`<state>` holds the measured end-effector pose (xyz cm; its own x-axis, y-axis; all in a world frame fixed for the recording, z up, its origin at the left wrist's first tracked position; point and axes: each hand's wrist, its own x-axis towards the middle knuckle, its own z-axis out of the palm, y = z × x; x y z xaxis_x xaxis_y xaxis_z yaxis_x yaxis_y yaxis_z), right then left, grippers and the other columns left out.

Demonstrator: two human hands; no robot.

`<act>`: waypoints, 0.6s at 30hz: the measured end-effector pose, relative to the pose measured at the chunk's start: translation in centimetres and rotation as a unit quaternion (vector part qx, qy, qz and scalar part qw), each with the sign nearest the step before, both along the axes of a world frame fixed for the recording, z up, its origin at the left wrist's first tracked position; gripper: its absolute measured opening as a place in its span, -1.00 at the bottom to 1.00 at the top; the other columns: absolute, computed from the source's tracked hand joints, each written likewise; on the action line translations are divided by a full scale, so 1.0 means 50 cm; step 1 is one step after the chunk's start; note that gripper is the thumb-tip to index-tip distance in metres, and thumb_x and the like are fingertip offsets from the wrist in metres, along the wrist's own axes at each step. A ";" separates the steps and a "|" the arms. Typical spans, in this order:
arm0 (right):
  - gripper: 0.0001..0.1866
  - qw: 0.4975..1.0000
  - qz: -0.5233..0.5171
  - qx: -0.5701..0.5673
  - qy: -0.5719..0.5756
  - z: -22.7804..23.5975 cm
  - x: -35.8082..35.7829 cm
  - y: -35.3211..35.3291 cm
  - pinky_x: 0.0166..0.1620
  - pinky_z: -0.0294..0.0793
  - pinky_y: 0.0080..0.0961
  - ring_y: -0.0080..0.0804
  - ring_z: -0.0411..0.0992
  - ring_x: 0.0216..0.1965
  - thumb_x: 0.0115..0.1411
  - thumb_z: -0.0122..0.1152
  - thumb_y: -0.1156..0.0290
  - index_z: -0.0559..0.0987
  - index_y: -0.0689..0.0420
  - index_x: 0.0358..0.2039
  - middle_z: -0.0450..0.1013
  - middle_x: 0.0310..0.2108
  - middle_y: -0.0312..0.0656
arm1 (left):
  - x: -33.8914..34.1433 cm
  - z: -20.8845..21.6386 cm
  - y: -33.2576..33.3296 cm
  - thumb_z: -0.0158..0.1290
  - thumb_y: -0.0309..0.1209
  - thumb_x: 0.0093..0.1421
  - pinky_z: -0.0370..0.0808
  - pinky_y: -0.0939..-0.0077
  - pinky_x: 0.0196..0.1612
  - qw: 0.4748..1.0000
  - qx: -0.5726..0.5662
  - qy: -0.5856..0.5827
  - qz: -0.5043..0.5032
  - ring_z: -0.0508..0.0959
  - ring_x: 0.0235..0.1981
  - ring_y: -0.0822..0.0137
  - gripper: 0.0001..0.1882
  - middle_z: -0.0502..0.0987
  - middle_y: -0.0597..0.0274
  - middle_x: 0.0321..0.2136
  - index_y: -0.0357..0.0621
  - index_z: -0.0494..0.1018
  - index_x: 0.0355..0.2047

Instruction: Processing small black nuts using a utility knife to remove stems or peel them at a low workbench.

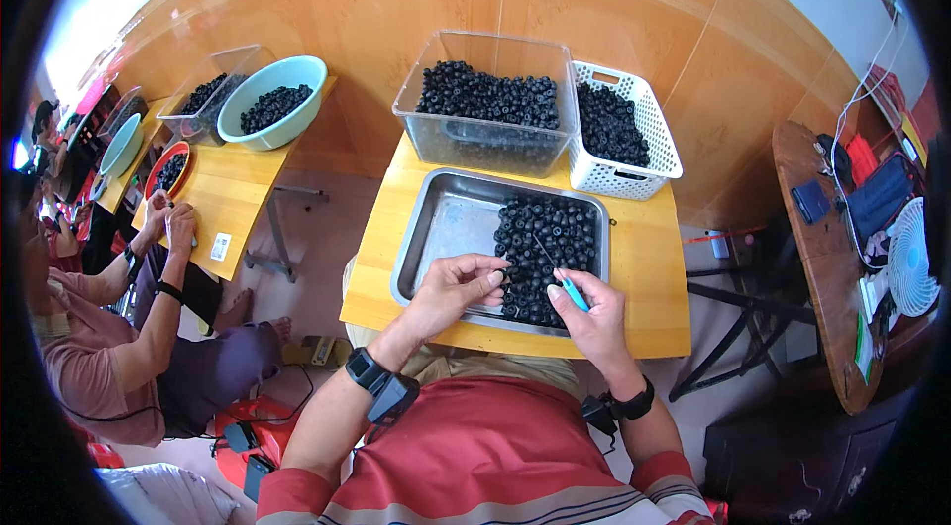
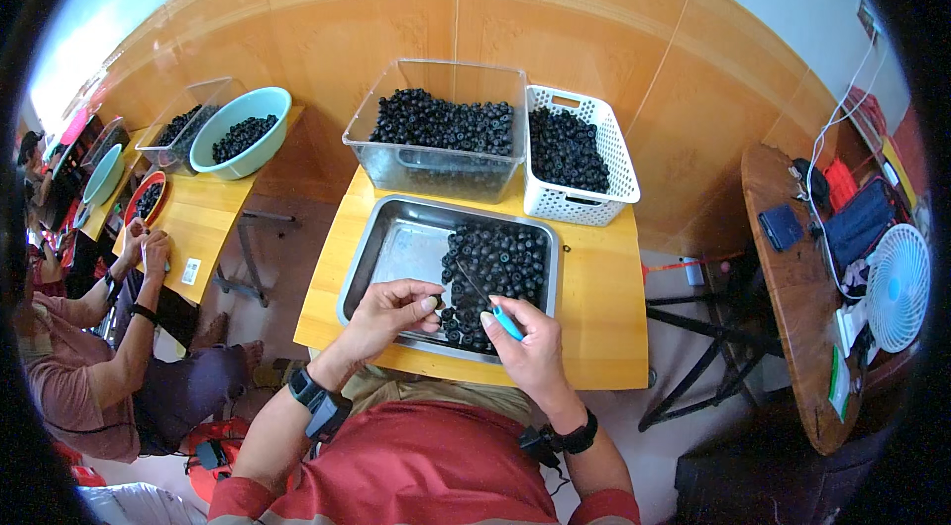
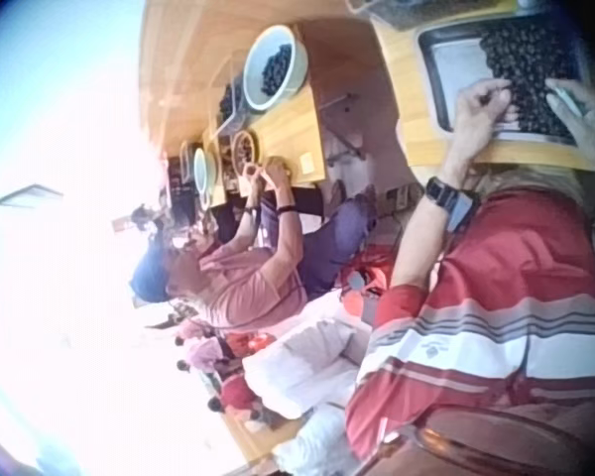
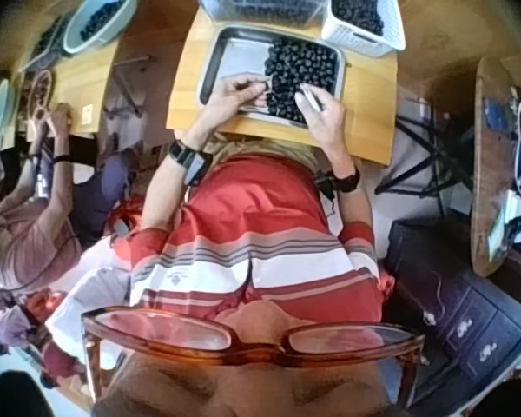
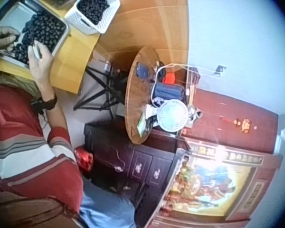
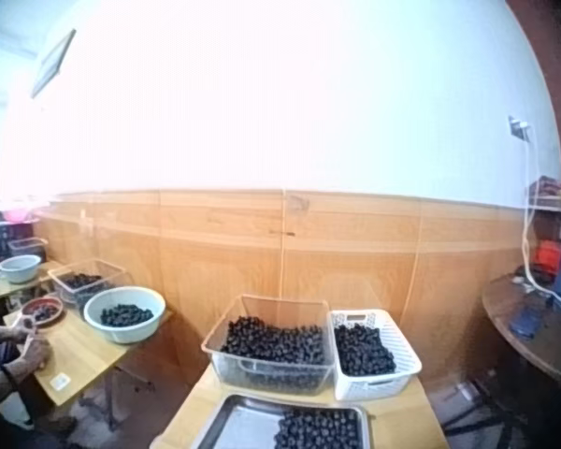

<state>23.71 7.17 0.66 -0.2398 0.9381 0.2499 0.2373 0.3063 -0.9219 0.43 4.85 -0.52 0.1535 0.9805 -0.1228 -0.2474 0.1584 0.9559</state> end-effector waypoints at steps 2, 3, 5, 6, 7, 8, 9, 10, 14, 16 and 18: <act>-0.73 1.000 0.006 -0.007 -0.005 0.006 -0.001 -0.004 -0.26 0.43 -0.70 -0.73 0.39 -0.34 0.19 0.33 0.46 0.61 0.33 -0.14 0.57 -0.32 -0.30 | 0.013 0.006 -0.009 0.05 -0.41 0.35 0.61 0.58 -0.15 0.999 -0.012 -0.046 0.017 0.60 -0.31 0.49 -0.72 0.59 0.23 -0.25 -0.24 0.49 0.02; -0.73 1.000 0.007 -0.005 -0.004 0.008 -0.001 -0.006 -0.26 0.43 -0.70 -0.73 0.39 -0.34 0.19 0.33 0.46 0.61 0.33 -0.14 0.57 -0.32 -0.30 | 0.018 0.007 -0.012 0.03 -0.40 0.36 0.62 0.57 -0.14 0.995 -0.025 -0.093 0.032 0.61 -0.31 0.47 -0.73 0.59 0.21 -0.23 -0.24 0.47 0.01; -0.73 1.000 0.011 -0.010 -0.015 0.011 0.001 -0.009 -0.27 0.43 -0.70 -0.74 0.39 -0.35 0.20 0.33 0.45 0.61 0.33 -0.14 0.57 -0.33 -0.31 | 0.026 0.003 -0.019 0.02 -0.41 0.36 0.62 0.55 -0.14 0.992 -0.022 -0.119 0.041 0.61 -0.31 0.46 -0.76 0.59 0.18 -0.23 -0.24 0.47 -0.01; -0.73 1.000 0.013 -0.008 -0.015 0.010 0.002 -0.009 -0.27 0.43 -0.70 -0.74 0.39 -0.35 0.20 0.33 0.45 0.61 0.33 -0.14 0.57 -0.33 -0.31 | 0.029 0.003 -0.021 0.01 -0.42 0.37 0.63 0.54 -0.13 0.988 -0.021 -0.145 0.048 0.62 -0.30 0.44 -0.78 0.60 0.14 -0.23 -0.24 0.46 -0.04; -0.73 1.000 0.019 -0.009 -0.021 0.007 0.004 -0.010 -0.28 0.43 -0.70 -0.74 0.39 -0.35 0.20 0.33 0.45 0.61 0.33 -0.14 0.57 -0.34 -0.31 | 0.033 0.006 -0.023 0.01 -0.42 0.37 0.63 0.54 -0.13 0.988 -0.020 -0.145 0.049 0.62 -0.30 0.44 -0.78 0.60 0.14 -0.23 -0.24 0.46 -0.04; -0.73 0.999 0.026 -0.009 -0.026 0.005 0.005 -0.011 -0.28 0.43 -0.70 -0.74 0.39 -0.36 0.20 0.33 0.44 0.61 0.33 -0.15 0.57 -0.35 -0.31 | 0.036 0.012 -0.027 0.01 -0.43 0.36 0.64 0.52 -0.15 0.986 -0.031 -0.156 0.057 0.62 -0.30 0.44 -0.81 0.60 0.13 -0.23 -0.22 0.46 -0.08; -0.73 0.999 0.027 -0.008 -0.027 0.003 0.004 -0.011 -0.28 0.43 -0.70 -0.74 0.39 -0.36 0.20 0.33 0.44 0.61 0.33 -0.15 0.57 -0.35 -0.31 | 0.039 0.017 -0.031 0.01 -0.44 0.36 0.65 0.50 -0.17 0.983 -0.043 -0.167 0.065 0.62 -0.31 0.43 -0.85 0.60 0.11 -0.23 -0.21 0.46 -0.11; -0.71 0.999 0.030 0.000 -0.018 0.002 -0.001 -0.013 -0.30 0.43 -0.67 -0.70 0.40 -0.38 0.18 0.35 0.40 0.61 0.31 -0.14 0.56 -0.39 -0.28 | 0.041 0.020 -0.033 0.01 -0.44 0.36 0.65 0.50 -0.17 0.983 -0.042 -0.166 0.066 0.62 -0.31 0.43 -0.85 0.60 0.11 -0.23 -0.21 0.46 -0.11; -0.69 0.999 0.050 0.006 -0.005 0.006 -0.015 -0.017 -0.30 0.44 -0.62 -0.64 0.43 -0.39 0.17 0.36 0.37 0.61 0.29 -0.13 0.57 -0.41 -0.20 | 0.046 0.024 -0.042 0.03 -0.44 0.34 0.65 0.51 -0.18 0.967 -0.056 -0.234 0.083 0.62 -0.33 0.43 -0.81 0.61 0.13 -0.27 -0.22 0.47 -0.07; -0.70 0.998 0.059 0.003 -0.011 0.020 -0.023 -0.019 -0.30 0.44 -0.62 -0.64 0.44 -0.39 0.17 0.36 0.38 0.62 0.28 -0.13 0.57 -0.41 -0.20 | 0.048 0.024 -0.045 0.03 -0.44 0.34 0.65 0.52 -0.19 0.961 -0.057 -0.256 0.086 0.62 -0.34 0.43 -0.79 0.61 0.15 -0.28 -0.23 0.47 -0.05; -0.70 0.998 0.066 0.000 -0.016 0.026 -0.030 -0.017 -0.30 0.45 -0.61 -0.64 0.44 -0.39 0.17 0.36 0.39 0.62 0.28 -0.13 0.57 -0.41 -0.19 | 0.049 0.025 -0.047 0.02 -0.43 0.35 0.65 0.53 -0.20 0.953 -0.047 -0.289 0.082 0.61 -0.34 0.44 -0.76 0.60 0.17 -0.28 -0.24 0.46 -0.02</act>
<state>22.20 6.31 1.94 -0.3697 0.8974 0.2408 0.2244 0.3377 -0.9141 2.89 2.51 0.72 0.0687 0.9858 -0.1533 -0.7568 0.1516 0.6358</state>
